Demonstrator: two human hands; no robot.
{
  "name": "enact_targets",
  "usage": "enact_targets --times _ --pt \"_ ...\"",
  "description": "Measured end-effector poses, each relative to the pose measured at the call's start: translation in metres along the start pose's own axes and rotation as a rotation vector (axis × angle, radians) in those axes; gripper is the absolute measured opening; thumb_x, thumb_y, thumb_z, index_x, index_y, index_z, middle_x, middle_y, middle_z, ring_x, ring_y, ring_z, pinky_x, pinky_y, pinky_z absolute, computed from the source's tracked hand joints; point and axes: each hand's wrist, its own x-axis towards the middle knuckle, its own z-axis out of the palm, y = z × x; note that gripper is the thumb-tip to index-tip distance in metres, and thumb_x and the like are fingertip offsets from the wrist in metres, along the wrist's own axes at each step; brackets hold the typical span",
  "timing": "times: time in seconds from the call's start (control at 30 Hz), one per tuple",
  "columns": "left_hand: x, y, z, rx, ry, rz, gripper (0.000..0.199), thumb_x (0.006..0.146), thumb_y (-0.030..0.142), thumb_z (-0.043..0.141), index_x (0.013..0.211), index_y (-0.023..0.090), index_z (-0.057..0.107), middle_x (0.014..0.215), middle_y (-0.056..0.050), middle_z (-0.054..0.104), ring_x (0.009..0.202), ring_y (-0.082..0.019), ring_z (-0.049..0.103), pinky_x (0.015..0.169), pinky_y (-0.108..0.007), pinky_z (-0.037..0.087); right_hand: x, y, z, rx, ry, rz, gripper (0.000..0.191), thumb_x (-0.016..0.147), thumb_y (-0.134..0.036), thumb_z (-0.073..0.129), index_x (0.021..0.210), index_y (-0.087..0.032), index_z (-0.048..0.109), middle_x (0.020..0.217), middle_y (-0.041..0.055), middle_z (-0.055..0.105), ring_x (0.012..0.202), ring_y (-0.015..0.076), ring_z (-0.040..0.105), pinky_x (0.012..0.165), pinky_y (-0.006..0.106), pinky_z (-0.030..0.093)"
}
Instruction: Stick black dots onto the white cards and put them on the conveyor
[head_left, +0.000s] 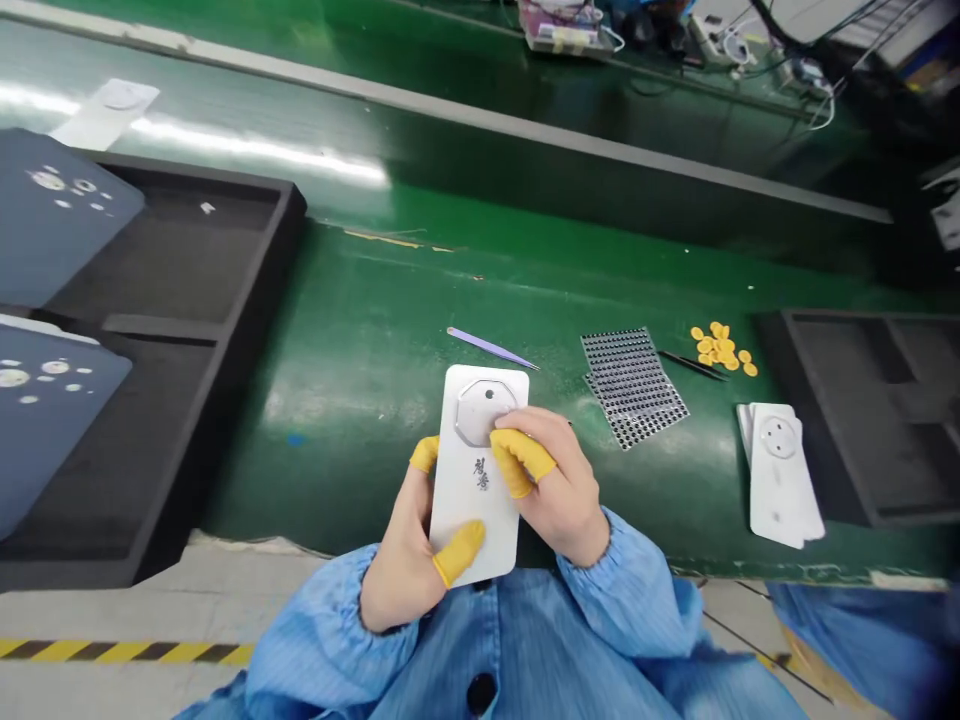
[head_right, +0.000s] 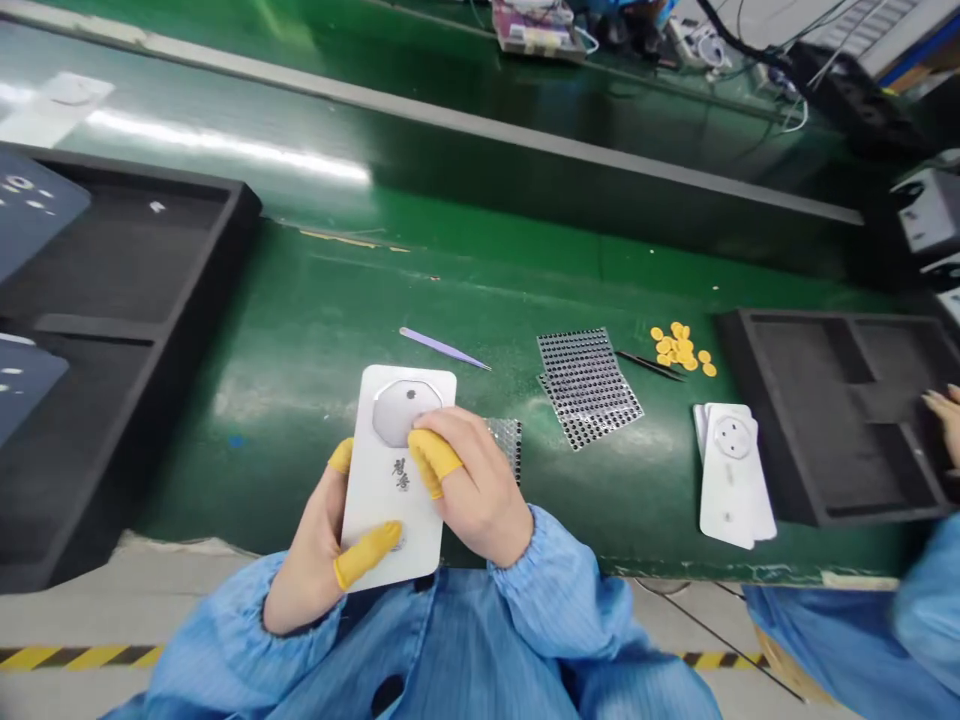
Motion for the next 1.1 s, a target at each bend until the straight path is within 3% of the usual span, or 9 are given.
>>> enact_targets --times 0.17,0.3,0.63,0.83,1.0,1.1 --pt "0.001 0.000 0.011 0.085 0.079 0.030 0.047 0.076 0.025 0.072 0.119 0.021 0.054 0.107 -0.006 0.069 0.087 -0.020 0.069 0.067 -0.023 0.058 -0.003 0.002 -0.001 0.000 0.013 -0.006 0.039 0.086 -0.007 0.057 0.122 -0.021 0.053 0.104 0.0071 0.067 0.100 0.0201 0.062 0.094 0.046 0.052" --pt "-0.004 -0.006 0.014 0.231 0.181 0.173 0.039 0.082 0.020 0.067 0.119 0.023 0.055 0.113 -0.004 0.069 0.096 -0.018 0.067 0.080 -0.022 0.056 -0.008 -0.002 -0.005 -0.076 0.003 0.029 0.033 0.088 -0.007 0.054 0.118 -0.019 0.056 0.103 0.0059 0.069 0.101 0.0191 0.063 0.105 0.050 0.044" --pt "-0.016 -0.020 0.013 0.583 0.238 0.392 0.052 0.085 0.015 0.060 0.135 0.021 0.044 0.125 -0.009 0.064 0.104 -0.023 0.066 0.077 -0.023 0.056 -0.003 -0.012 -0.019 -0.022 -0.147 0.017 0.036 0.089 -0.008 0.045 0.122 -0.016 0.053 0.106 0.0067 0.070 0.101 0.0167 0.066 0.102 0.040 0.049" --pt "-0.018 -0.022 0.008 0.608 0.209 0.418 0.057 0.083 0.011 0.059 0.135 0.024 0.042 0.123 -0.008 0.065 0.099 -0.022 0.068 0.076 -0.024 0.057 -0.006 -0.009 -0.014 -0.172 -0.111 -0.226 0.023 0.083 -0.009 0.057 0.105 -0.008 0.063 0.114 0.0191 0.066 0.115 0.0255 0.059 0.101 0.046 0.049" --pt "-0.017 -0.018 0.008 0.686 0.194 0.451 0.057 0.080 0.009 0.060 0.134 0.023 0.044 0.120 -0.007 0.067 0.101 -0.022 0.068 0.075 -0.023 0.057 -0.005 -0.010 -0.012 -0.209 -0.165 -0.203 0.024 0.086 -0.012 0.054 0.109 -0.008 0.061 0.122 0.0222 0.061 0.119 0.0273 0.056 0.096 0.048 0.051" --pt "-0.017 -0.016 0.010 0.744 0.222 0.490 0.059 0.078 0.006 0.060 0.134 0.023 0.045 0.121 -0.008 0.067 0.104 -0.024 0.067 0.075 -0.024 0.057 -0.006 -0.013 -0.011 -0.201 -0.244 -0.172 0.031 0.089 -0.014 0.048 0.118 -0.006 0.055 0.133 0.0256 0.051 0.130 0.0311 0.045 0.096 0.052 0.051"
